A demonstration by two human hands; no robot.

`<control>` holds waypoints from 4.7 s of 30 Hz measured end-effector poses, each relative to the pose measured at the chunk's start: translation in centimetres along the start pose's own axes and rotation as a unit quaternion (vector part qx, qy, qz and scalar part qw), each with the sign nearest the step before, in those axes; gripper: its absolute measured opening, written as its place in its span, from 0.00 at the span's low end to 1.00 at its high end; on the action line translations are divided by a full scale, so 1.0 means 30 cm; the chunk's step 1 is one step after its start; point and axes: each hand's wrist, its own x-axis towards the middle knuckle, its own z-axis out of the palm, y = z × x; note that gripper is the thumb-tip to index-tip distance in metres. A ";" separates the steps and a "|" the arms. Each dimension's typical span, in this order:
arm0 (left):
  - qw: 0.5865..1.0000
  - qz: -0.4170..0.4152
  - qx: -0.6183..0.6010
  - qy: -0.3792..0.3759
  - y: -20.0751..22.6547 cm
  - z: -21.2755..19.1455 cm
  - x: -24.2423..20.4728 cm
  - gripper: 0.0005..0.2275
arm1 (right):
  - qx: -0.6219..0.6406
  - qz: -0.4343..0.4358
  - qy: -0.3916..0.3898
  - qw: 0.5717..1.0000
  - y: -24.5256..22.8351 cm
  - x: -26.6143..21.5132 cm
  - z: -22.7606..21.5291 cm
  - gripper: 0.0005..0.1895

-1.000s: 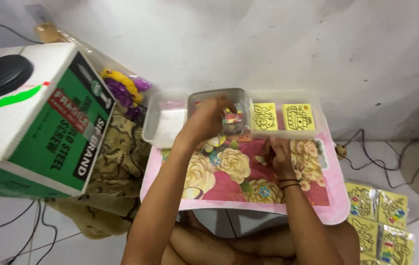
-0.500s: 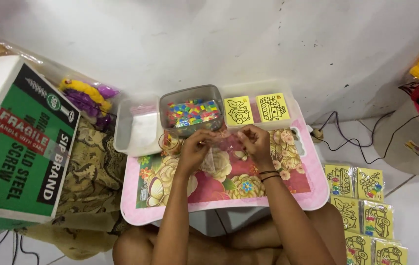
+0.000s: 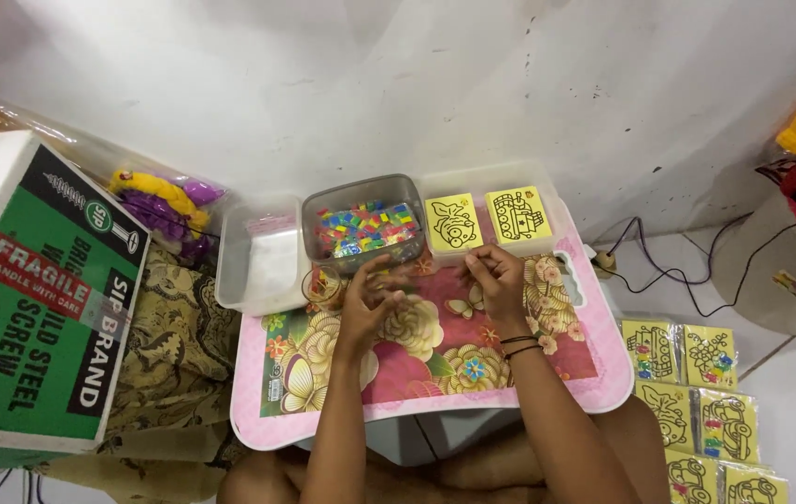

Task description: Decorating small yellow cards by picking up colorful plastic pieces from a container and placing them onto the card designs, then organizing and sleeving the cards.

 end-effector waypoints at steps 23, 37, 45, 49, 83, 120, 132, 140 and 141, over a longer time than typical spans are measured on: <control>0.969 0.021 0.229 0.092 -0.047 0.006 -0.006 0.10 | -0.053 -0.071 0.034 0.995 -0.051 -0.031 0.018 0.04; 0.966 0.027 0.232 0.108 -0.055 -0.006 0.000 0.09 | 0.002 -0.021 -0.046 0.999 -0.175 -0.053 0.052 0.08; 0.970 0.013 0.235 0.067 0.004 0.029 -0.017 0.09 | 0.023 0.043 -0.058 0.997 -0.201 -0.050 0.070 0.21; 0.967 0.000 0.249 0.063 -0.036 0.006 -0.019 0.12 | 0.007 0.085 -0.035 0.996 -0.115 -0.036 0.048 0.23; 0.972 -0.018 0.229 0.054 0.045 0.026 -0.039 0.15 | -0.298 -0.216 0.218 0.904 -0.158 0.067 -0.015 0.13; 0.971 -0.045 0.222 0.079 0.027 0.025 -0.020 0.11 | -0.464 0.140 -0.014 0.874 -0.210 0.335 0.003 0.14; 0.970 -0.046 0.226 0.074 0.037 0.028 -0.028 0.14 | -0.568 0.052 -0.064 0.819 -0.189 0.302 -0.016 0.14; 0.977 -0.036 0.197 0.079 0.051 0.034 -0.030 0.13 | -0.165 0.025 0.069 0.984 -0.186 0.280 -0.090 0.14; 0.977 -0.033 0.197 0.075 0.051 0.032 -0.031 0.13 | -0.080 0.022 0.068 0.994 -0.222 0.259 -0.094 0.22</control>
